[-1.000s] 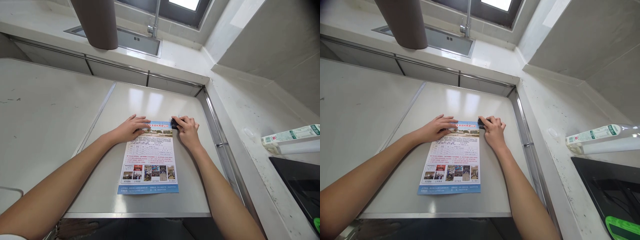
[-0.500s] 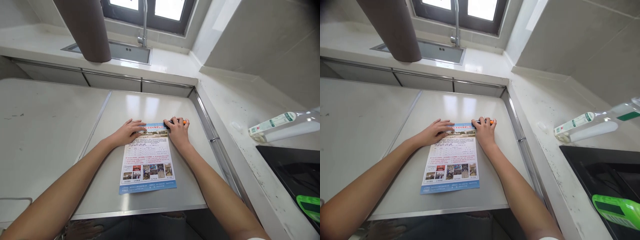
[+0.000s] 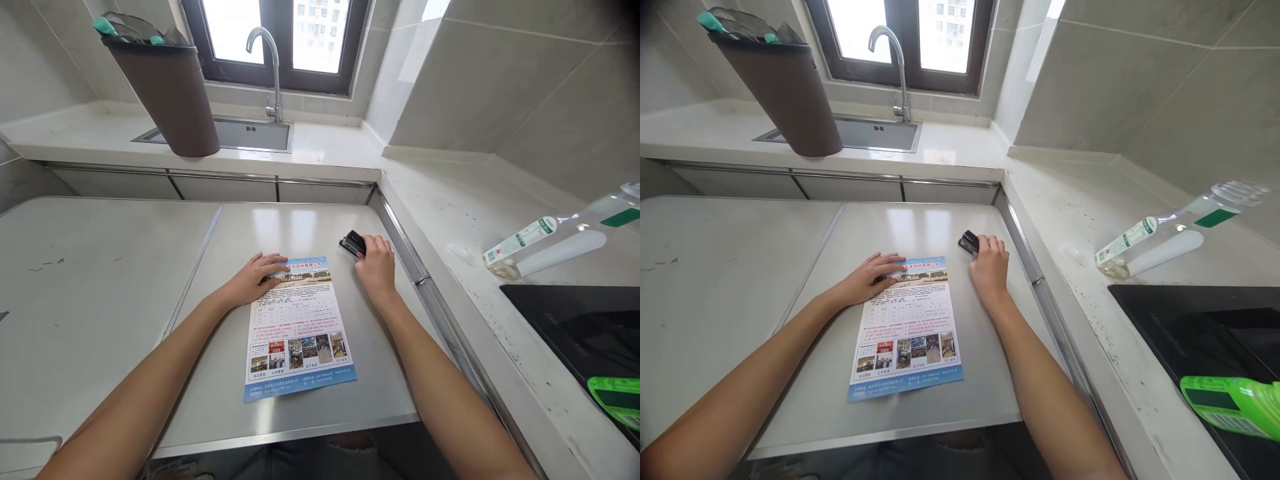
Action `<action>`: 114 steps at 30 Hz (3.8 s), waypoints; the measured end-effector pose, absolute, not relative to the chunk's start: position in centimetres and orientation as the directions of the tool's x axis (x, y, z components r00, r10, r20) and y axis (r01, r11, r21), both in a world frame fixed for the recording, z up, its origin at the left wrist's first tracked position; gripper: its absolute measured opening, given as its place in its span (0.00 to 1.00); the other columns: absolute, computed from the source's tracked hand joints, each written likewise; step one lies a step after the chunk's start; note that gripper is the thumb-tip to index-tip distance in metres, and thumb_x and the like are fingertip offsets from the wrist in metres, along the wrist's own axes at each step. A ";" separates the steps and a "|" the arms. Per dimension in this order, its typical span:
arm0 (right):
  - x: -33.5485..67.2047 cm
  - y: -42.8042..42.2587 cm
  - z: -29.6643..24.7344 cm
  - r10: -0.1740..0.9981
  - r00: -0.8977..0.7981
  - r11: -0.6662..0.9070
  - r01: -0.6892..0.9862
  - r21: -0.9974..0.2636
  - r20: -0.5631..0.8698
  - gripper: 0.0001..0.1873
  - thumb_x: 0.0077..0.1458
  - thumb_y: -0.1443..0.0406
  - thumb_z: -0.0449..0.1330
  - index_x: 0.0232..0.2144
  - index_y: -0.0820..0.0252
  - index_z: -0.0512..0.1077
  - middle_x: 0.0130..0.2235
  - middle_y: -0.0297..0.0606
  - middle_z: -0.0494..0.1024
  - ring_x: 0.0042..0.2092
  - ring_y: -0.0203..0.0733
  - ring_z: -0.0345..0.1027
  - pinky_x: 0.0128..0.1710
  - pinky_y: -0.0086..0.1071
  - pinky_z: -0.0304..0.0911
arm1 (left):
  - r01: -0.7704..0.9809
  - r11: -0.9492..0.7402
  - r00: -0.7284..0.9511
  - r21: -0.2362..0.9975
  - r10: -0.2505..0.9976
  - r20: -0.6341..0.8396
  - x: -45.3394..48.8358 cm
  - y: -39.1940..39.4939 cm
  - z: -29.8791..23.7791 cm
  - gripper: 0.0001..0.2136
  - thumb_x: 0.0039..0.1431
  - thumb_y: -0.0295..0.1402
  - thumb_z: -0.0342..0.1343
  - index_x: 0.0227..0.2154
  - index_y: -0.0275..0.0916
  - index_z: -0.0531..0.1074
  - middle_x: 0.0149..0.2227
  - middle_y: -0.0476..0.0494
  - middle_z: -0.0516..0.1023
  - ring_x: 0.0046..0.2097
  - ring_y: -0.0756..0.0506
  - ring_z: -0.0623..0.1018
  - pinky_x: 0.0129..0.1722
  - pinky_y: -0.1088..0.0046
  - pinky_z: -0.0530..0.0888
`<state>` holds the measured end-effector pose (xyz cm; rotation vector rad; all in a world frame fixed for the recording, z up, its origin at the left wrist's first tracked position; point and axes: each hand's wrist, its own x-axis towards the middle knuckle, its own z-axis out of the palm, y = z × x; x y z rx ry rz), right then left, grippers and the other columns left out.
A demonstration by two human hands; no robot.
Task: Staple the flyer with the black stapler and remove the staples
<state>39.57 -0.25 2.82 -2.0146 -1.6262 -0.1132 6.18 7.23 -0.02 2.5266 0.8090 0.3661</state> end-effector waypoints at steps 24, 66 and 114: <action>38.4 -1.5 3.6 0.871 -0.485 0.323 0.689 -0.649 -0.081 0.22 0.50 0.69 0.64 0.49 0.54 0.68 0.43 0.34 0.79 0.40 0.42 0.70 0.38 0.31 0.60 | -0.007 -0.197 0.291 0.980 0.938 0.191 5.3 8.3 0.1 0.13 0.67 0.48 0.60 0.42 0.44 0.77 0.46 0.42 0.74 0.48 0.42 0.73 0.44 0.68 0.71; 41.5 -1.1 4.2 0.814 -0.565 0.359 0.673 -0.647 -0.136 0.15 0.57 0.63 0.64 0.47 0.56 0.71 0.42 0.35 0.80 0.40 0.44 0.71 0.39 0.33 0.63 | -0.416 0.072 0.271 0.906 0.961 0.048 4.2 8.4 2.2 0.31 0.64 0.47 0.58 0.18 0.39 0.44 0.23 0.50 0.45 0.24 0.49 0.55 0.22 0.69 0.57; 42.8 2.7 -1.7 0.879 0.012 0.261 0.824 -0.503 0.476 0.14 0.66 0.54 0.57 0.39 0.56 0.77 0.45 0.45 0.79 0.48 0.51 0.72 0.52 0.44 0.68 | -0.520 0.159 0.290 0.839 0.957 -0.001 4.2 8.2 2.3 0.28 0.62 0.39 0.61 0.18 0.39 0.46 0.23 0.52 0.45 0.24 0.51 0.56 0.21 0.74 0.59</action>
